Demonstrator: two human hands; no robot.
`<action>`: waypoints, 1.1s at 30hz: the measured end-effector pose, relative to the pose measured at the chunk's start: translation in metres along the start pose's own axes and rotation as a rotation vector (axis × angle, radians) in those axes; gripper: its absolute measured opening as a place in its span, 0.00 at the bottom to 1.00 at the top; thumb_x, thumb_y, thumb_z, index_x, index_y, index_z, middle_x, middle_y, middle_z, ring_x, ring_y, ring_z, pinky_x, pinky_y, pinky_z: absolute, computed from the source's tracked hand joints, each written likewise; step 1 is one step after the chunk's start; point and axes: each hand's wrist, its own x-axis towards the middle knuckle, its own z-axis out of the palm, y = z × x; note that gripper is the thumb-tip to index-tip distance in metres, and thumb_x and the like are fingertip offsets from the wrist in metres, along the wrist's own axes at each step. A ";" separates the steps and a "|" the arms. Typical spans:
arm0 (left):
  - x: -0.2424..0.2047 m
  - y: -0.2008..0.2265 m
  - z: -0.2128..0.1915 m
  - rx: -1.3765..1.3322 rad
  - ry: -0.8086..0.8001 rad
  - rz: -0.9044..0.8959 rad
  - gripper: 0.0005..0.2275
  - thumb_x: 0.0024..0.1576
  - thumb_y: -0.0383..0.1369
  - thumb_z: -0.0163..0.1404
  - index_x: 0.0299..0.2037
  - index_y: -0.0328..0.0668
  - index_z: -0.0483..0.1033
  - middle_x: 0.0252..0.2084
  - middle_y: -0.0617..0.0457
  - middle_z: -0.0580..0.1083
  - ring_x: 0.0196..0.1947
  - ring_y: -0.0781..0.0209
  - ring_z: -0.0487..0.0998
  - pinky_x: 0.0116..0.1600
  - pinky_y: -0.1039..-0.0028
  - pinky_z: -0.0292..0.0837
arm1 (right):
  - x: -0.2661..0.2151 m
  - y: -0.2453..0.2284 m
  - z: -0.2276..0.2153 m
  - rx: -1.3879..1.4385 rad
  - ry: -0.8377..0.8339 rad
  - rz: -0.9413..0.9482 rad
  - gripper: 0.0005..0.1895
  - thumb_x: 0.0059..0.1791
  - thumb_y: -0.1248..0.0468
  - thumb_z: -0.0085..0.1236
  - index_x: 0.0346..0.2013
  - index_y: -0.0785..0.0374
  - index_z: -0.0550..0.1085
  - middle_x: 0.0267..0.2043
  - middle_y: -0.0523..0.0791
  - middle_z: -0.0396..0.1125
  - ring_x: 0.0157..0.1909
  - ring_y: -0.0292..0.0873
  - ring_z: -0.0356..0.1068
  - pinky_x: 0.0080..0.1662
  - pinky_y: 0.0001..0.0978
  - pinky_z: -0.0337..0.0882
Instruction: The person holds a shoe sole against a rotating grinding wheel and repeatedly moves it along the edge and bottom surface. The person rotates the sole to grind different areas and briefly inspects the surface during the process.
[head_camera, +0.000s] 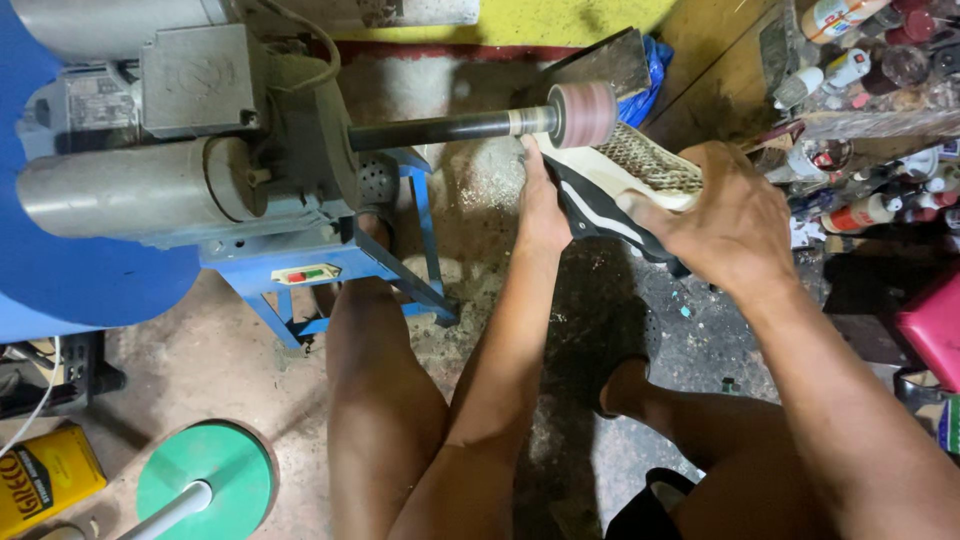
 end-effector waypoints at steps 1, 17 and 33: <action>0.003 0.000 0.000 -0.004 0.019 -0.005 0.34 0.64 0.59 0.38 0.66 0.34 0.65 0.58 0.45 0.73 0.55 0.54 0.76 0.58 0.64 0.74 | 0.001 -0.003 0.000 -0.007 -0.024 0.029 0.38 0.45 0.38 0.69 0.47 0.71 0.72 0.42 0.57 0.71 0.38 0.55 0.74 0.42 0.50 0.74; 0.007 0.005 0.001 -0.132 -0.105 0.070 0.27 0.68 0.54 0.39 0.64 0.36 0.66 0.58 0.47 0.72 0.55 0.55 0.74 0.61 0.63 0.72 | -0.006 -0.004 -0.007 0.080 0.060 -0.077 0.39 0.46 0.42 0.72 0.53 0.74 0.72 0.46 0.59 0.70 0.43 0.58 0.74 0.44 0.51 0.73; -0.026 -0.005 0.018 -0.093 -0.205 0.035 0.31 0.65 0.60 0.40 0.64 0.38 0.64 0.56 0.46 0.70 0.56 0.52 0.72 0.62 0.60 0.71 | -0.024 0.002 -0.032 0.051 -0.053 0.025 0.43 0.45 0.41 0.68 0.60 0.75 0.70 0.19 0.51 0.69 0.24 0.47 0.73 0.32 0.45 0.73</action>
